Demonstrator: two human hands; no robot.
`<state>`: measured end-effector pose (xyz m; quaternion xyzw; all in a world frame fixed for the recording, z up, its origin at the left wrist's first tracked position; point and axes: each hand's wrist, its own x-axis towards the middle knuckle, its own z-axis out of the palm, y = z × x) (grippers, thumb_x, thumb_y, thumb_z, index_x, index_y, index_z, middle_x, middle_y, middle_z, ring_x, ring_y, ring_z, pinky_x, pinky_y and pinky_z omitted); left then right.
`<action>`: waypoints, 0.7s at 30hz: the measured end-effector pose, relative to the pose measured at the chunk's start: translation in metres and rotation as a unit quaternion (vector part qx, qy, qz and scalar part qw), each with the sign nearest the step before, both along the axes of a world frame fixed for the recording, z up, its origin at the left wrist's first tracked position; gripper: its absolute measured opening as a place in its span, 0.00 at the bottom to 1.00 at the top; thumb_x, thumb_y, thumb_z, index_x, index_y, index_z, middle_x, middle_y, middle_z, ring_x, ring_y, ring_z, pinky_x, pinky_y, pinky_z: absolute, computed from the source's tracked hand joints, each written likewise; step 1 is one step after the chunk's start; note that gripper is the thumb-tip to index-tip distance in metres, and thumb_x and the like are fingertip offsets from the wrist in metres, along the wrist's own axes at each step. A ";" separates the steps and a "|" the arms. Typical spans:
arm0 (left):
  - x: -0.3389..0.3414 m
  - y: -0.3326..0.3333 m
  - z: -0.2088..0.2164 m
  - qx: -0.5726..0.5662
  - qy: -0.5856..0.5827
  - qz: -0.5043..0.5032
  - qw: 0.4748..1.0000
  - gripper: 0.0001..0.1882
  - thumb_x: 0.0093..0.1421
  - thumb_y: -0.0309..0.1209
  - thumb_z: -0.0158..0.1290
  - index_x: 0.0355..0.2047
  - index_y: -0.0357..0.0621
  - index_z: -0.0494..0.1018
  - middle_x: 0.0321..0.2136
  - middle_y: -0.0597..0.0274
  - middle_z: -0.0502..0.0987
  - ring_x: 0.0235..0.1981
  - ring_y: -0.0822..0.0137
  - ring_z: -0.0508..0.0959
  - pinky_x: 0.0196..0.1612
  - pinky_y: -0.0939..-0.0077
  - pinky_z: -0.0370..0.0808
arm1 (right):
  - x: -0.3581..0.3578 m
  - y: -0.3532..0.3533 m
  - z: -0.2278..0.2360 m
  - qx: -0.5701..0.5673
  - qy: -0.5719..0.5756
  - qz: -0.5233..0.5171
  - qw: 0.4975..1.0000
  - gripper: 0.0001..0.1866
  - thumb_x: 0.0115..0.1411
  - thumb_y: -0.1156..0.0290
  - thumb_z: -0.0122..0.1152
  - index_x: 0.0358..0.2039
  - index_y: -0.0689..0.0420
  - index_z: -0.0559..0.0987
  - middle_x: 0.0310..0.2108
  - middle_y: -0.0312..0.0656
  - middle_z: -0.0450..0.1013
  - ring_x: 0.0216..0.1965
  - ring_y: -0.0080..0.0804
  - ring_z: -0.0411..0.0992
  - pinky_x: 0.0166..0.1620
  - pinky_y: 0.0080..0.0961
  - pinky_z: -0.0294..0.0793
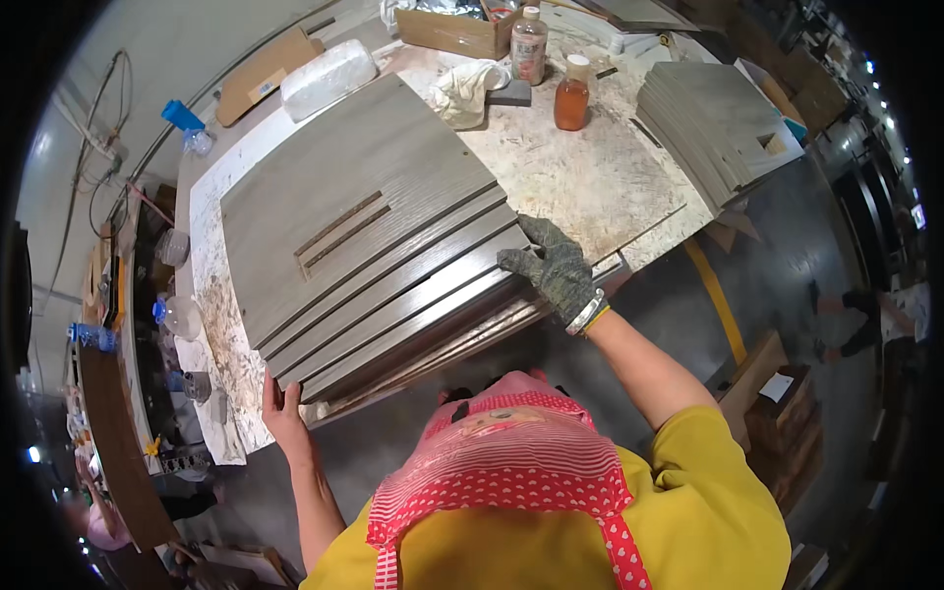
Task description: Cleaning and inspecting wood furniture panels during manufacturing.
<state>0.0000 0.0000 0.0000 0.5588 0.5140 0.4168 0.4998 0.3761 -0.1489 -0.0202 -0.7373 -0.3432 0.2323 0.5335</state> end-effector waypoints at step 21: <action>0.002 -0.008 -0.008 0.022 0.038 -0.006 0.999 0.32 0.53 0.23 0.57 0.58 0.30 0.60 0.58 0.47 0.63 0.56 0.63 0.65 0.57 0.75 0.61 | 0.000 -0.004 -0.018 -0.047 0.007 -0.045 0.998 0.40 0.46 0.57 0.71 0.52 0.71 0.68 0.51 0.56 0.68 0.51 0.40 0.67 0.53 0.30 0.67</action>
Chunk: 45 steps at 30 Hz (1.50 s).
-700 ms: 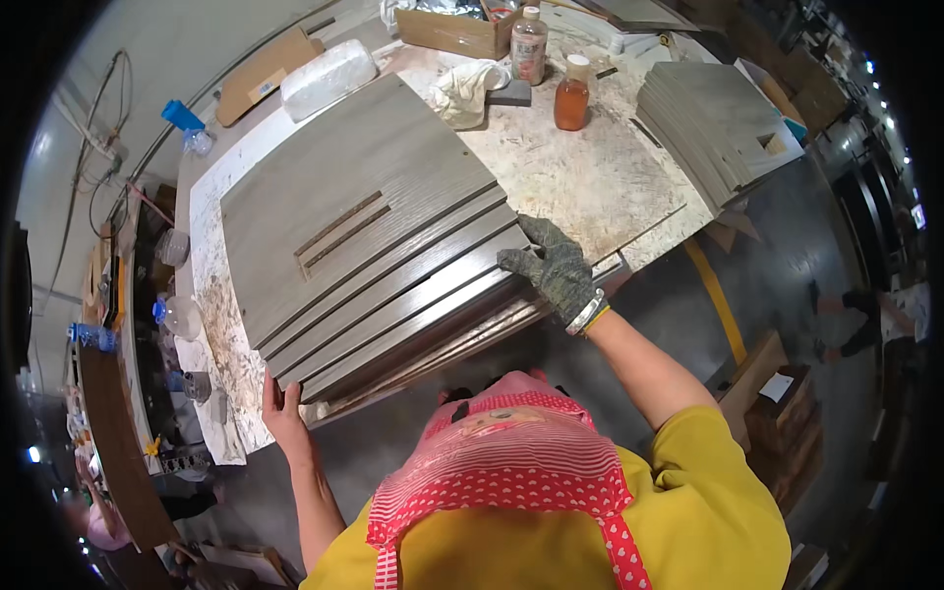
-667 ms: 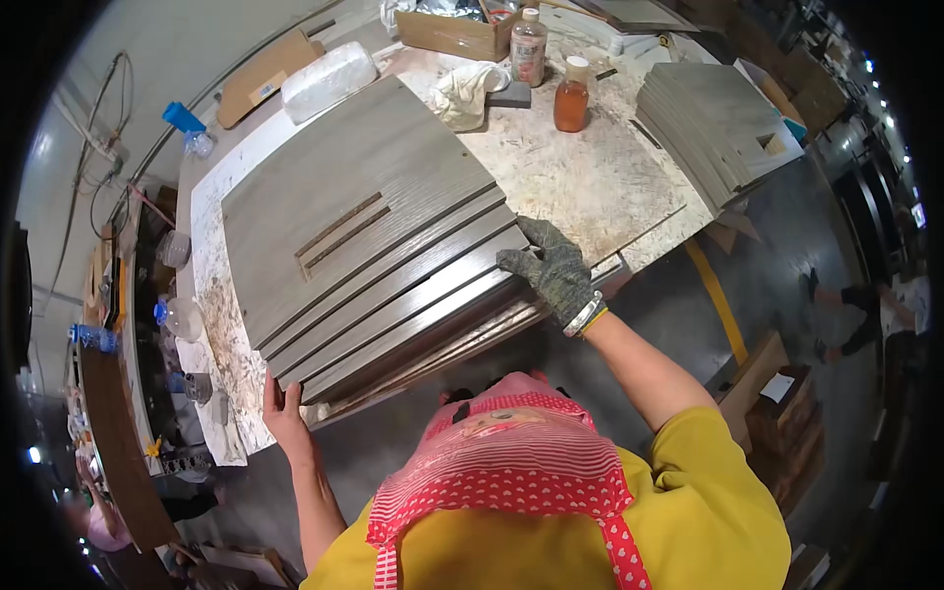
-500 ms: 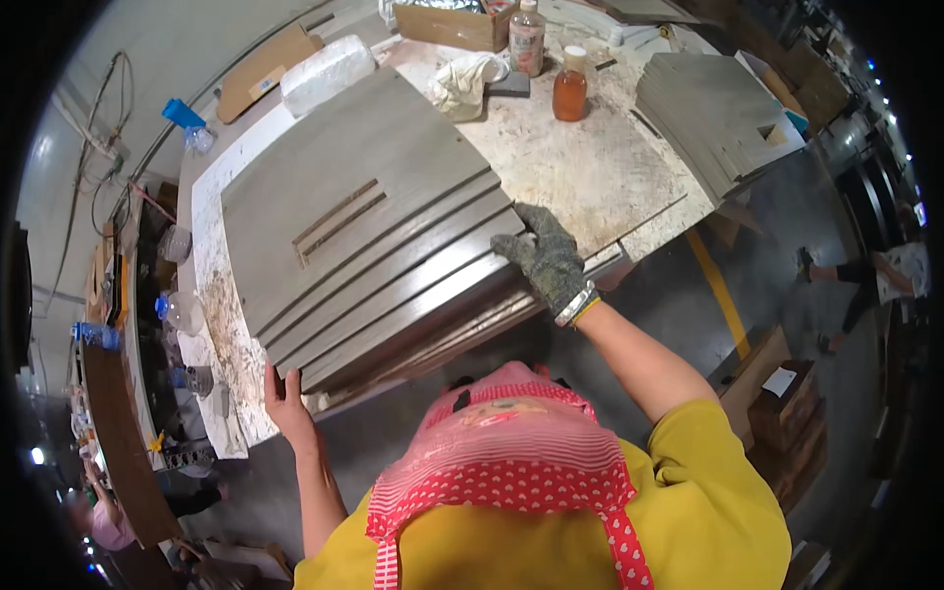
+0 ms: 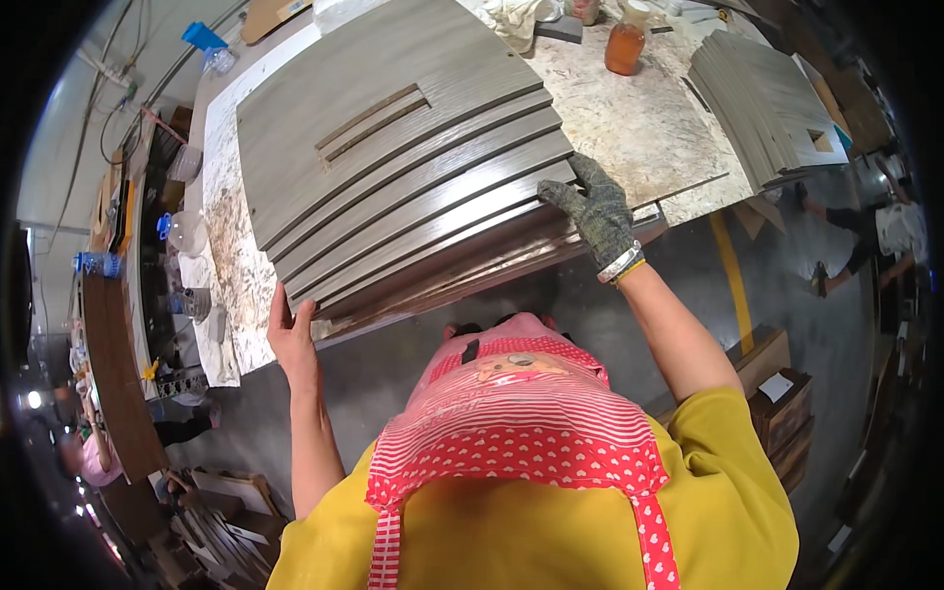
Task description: Cleaning and inspecting wood furniture panels during manufacturing.
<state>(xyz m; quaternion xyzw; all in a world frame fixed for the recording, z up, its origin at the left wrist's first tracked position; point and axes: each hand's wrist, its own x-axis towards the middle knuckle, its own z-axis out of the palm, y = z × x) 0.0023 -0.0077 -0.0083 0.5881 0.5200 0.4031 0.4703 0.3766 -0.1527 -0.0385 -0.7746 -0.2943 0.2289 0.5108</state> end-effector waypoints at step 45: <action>-0.012 0.003 -0.030 -0.029 -0.042 -0.008 0.999 0.34 0.56 0.29 0.56 0.59 0.28 0.56 0.56 0.49 0.65 0.53 0.68 0.67 0.52 0.77 0.65 | 0.003 0.000 0.003 -0.009 0.070 0.059 0.996 0.32 0.55 0.61 0.64 0.55 0.65 0.67 0.43 0.44 0.74 0.43 0.27 0.71 0.46 0.24 0.71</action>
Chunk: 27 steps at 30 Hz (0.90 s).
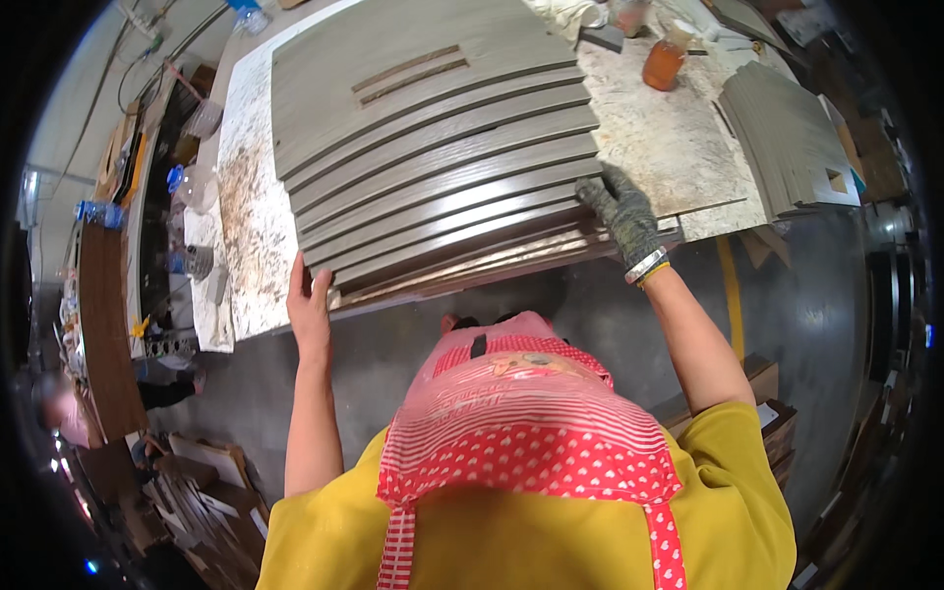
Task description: Cleaning and inspecting wood furniture panels during manufacturing.
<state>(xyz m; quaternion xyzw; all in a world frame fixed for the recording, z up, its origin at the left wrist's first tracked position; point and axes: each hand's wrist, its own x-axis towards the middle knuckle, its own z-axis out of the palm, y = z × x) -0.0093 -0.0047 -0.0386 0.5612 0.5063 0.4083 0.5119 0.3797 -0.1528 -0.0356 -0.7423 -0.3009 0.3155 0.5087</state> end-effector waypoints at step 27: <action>-0.008 -0.011 -0.020 -0.050 0.074 0.001 0.996 0.27 0.60 0.28 0.52 0.57 0.27 0.60 0.46 0.60 0.71 0.43 0.74 0.69 0.47 0.84 0.65 | 0.011 -0.012 -0.022 -0.022 -0.186 0.074 0.979 0.27 0.50 0.56 0.66 0.44 0.64 0.74 0.35 0.50 0.74 0.36 0.41 0.72 0.41 0.32 0.71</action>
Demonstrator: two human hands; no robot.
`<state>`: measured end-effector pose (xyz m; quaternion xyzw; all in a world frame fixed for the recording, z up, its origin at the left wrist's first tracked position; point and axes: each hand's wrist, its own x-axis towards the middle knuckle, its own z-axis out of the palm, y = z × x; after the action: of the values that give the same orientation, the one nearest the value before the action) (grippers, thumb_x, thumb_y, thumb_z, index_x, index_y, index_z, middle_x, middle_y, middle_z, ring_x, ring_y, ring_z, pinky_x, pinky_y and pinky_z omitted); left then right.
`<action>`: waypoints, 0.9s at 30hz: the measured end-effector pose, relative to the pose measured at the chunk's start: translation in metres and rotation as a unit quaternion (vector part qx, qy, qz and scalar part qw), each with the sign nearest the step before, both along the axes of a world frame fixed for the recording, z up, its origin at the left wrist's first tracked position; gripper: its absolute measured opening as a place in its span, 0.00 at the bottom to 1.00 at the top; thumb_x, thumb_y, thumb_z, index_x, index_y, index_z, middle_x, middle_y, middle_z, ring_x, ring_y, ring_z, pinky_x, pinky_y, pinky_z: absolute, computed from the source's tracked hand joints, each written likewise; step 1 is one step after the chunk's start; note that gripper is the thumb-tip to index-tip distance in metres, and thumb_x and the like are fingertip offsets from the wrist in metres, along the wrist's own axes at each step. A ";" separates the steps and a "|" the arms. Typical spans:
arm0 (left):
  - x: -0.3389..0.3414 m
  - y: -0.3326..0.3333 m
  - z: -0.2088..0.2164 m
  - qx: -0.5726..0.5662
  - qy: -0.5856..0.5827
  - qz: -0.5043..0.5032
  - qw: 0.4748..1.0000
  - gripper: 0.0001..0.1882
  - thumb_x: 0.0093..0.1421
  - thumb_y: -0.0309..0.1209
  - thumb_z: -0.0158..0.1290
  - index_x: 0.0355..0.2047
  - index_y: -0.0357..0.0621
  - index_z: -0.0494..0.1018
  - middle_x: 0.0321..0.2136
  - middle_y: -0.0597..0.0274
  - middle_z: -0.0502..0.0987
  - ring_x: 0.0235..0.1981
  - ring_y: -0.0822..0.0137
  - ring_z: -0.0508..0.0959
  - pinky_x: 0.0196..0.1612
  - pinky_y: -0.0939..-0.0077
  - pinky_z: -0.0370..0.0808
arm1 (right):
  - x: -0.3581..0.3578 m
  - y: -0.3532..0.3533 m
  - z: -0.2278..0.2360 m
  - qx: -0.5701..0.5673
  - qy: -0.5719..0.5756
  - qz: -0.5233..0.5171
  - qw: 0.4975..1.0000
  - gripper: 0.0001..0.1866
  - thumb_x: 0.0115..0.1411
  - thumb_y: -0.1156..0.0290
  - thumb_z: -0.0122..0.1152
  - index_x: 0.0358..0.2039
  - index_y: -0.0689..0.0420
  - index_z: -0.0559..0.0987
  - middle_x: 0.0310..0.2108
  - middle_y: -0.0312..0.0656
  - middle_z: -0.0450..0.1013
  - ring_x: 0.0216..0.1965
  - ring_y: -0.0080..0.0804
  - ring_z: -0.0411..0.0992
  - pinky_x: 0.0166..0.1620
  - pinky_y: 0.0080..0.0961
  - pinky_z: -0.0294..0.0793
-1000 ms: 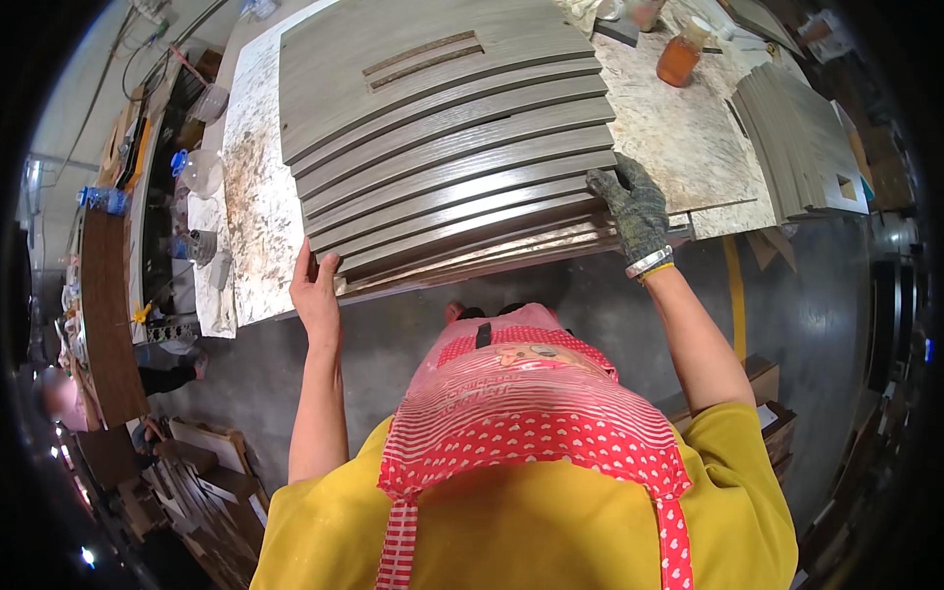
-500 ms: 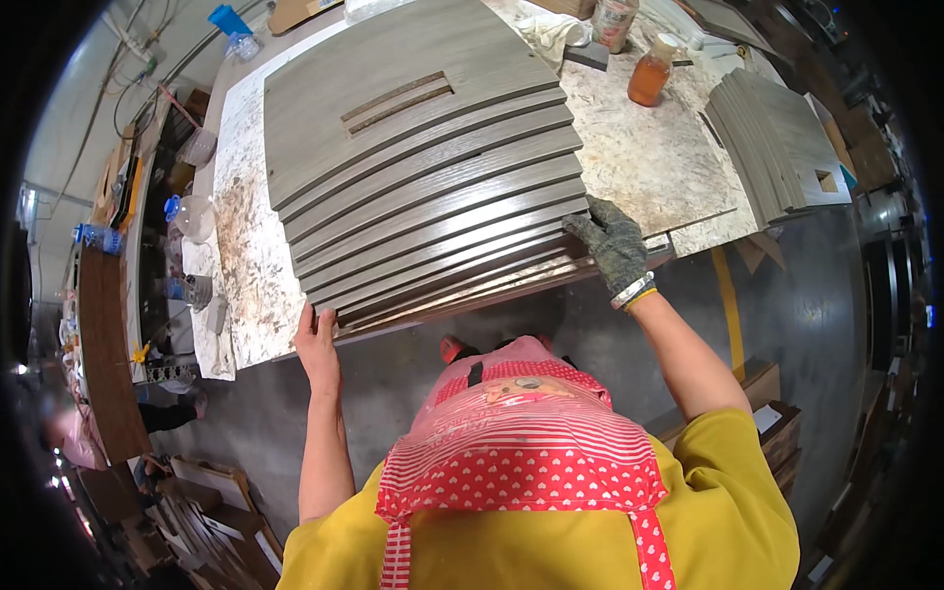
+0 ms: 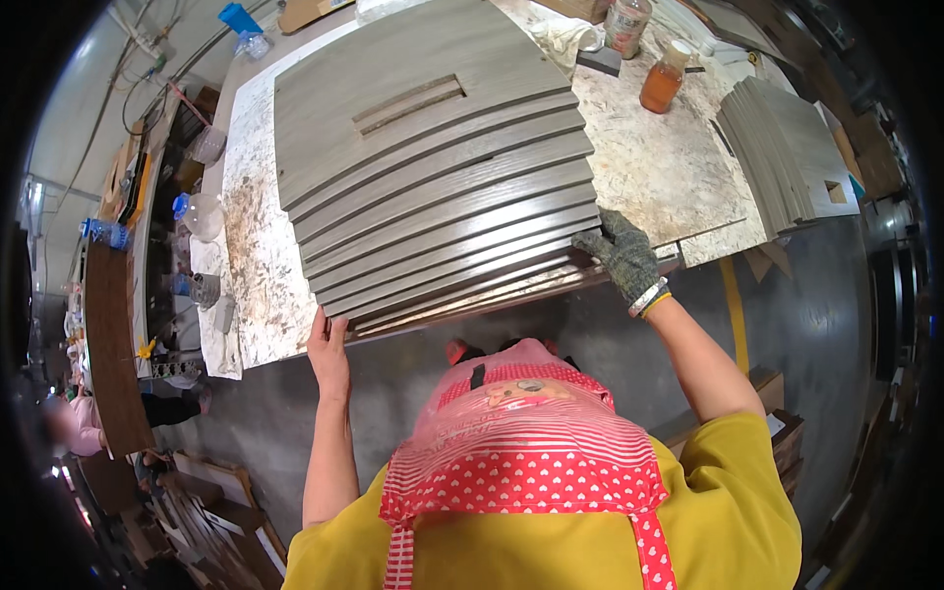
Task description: Cleaning and inspecting wood furniture panels during manufacturing.
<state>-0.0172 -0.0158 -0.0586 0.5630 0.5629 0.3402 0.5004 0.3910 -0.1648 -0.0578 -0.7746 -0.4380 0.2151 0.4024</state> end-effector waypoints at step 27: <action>0.005 -0.005 0.001 0.048 0.067 -0.010 0.997 0.22 0.56 0.29 0.56 0.47 0.29 0.66 0.21 0.66 0.65 0.24 0.77 0.62 0.28 0.83 0.63 | -0.010 0.010 0.044 -0.140 -0.066 0.047 0.987 0.33 0.50 0.47 0.64 0.44 0.65 0.72 0.37 0.57 0.72 0.41 0.53 0.70 0.44 0.39 0.69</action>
<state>-0.0118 -0.0208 -0.0578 0.6134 0.5726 0.3238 0.4370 0.3815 -0.1549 -0.0140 -0.8143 -0.4649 0.2416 0.2496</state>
